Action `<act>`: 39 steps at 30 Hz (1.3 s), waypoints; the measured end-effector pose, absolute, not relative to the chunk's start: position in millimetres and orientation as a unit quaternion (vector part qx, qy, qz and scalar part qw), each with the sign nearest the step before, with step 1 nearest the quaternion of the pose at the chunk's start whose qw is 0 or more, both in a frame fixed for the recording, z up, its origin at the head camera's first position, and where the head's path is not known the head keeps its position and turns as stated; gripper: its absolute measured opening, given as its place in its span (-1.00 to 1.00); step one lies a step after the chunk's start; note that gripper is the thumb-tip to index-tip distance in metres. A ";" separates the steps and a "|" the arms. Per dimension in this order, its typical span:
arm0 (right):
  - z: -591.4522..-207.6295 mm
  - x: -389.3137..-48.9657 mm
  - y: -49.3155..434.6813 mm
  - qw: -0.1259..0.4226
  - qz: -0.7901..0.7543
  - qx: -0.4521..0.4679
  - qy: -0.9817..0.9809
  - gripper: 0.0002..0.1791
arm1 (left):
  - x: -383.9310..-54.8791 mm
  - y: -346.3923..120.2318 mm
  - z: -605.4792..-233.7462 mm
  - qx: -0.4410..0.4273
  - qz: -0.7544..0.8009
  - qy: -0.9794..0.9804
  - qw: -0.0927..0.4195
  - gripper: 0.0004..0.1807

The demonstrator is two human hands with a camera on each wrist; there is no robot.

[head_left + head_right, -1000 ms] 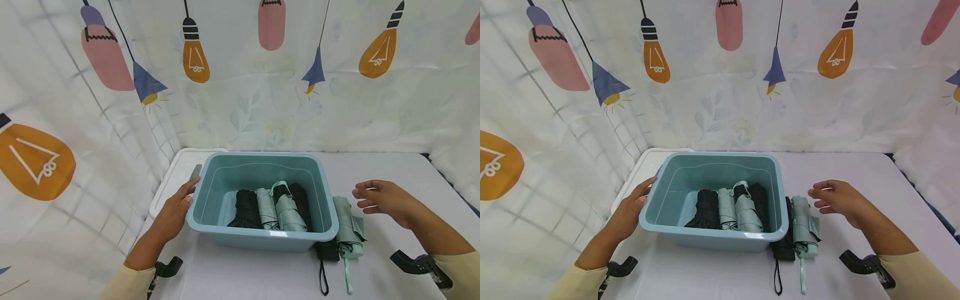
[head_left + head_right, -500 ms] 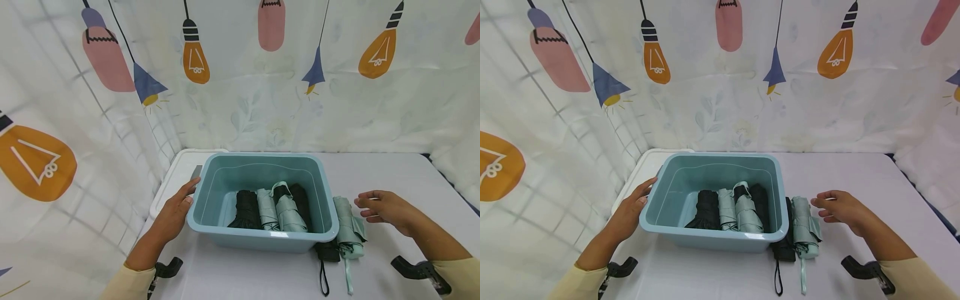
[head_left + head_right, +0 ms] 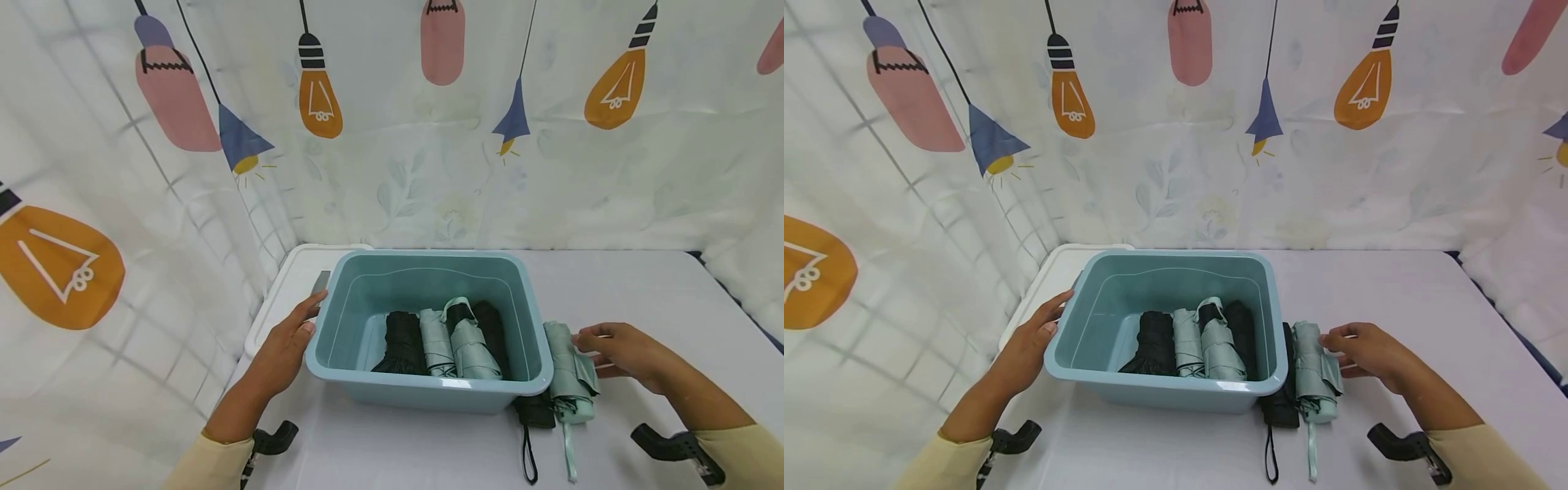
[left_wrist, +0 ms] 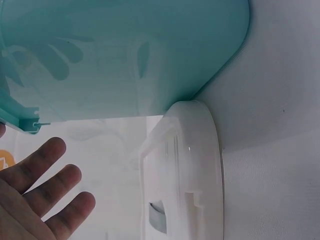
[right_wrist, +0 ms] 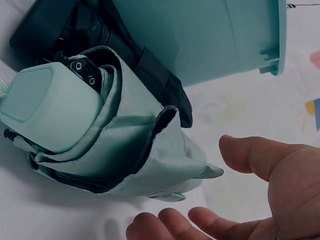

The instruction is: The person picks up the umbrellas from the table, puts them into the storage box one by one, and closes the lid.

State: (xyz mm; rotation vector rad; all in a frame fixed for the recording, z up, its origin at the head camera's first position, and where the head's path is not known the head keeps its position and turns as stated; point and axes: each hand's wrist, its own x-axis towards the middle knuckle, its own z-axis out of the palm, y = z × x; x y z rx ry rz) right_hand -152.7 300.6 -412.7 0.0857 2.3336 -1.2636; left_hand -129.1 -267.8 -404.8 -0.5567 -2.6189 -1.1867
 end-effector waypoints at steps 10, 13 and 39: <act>-420.9 -153.9 297.2 0.260 -0.460 0.031 0.849 -0.16 | -128.8 -268.1 -405.3 -0.191 -0.402 -0.889 0.107 -0.43; -422.6 -153.6 294.8 0.262 -0.458 0.027 0.849 -0.16 | -129.1 -268.2 -405.7 -0.192 -0.402 -0.889 0.106 -0.42; -425.1 -156.3 285.4 0.264 -0.442 0.032 0.856 -0.13 | -130.3 -269.0 -407.5 -0.189 -0.407 -0.888 0.101 -0.46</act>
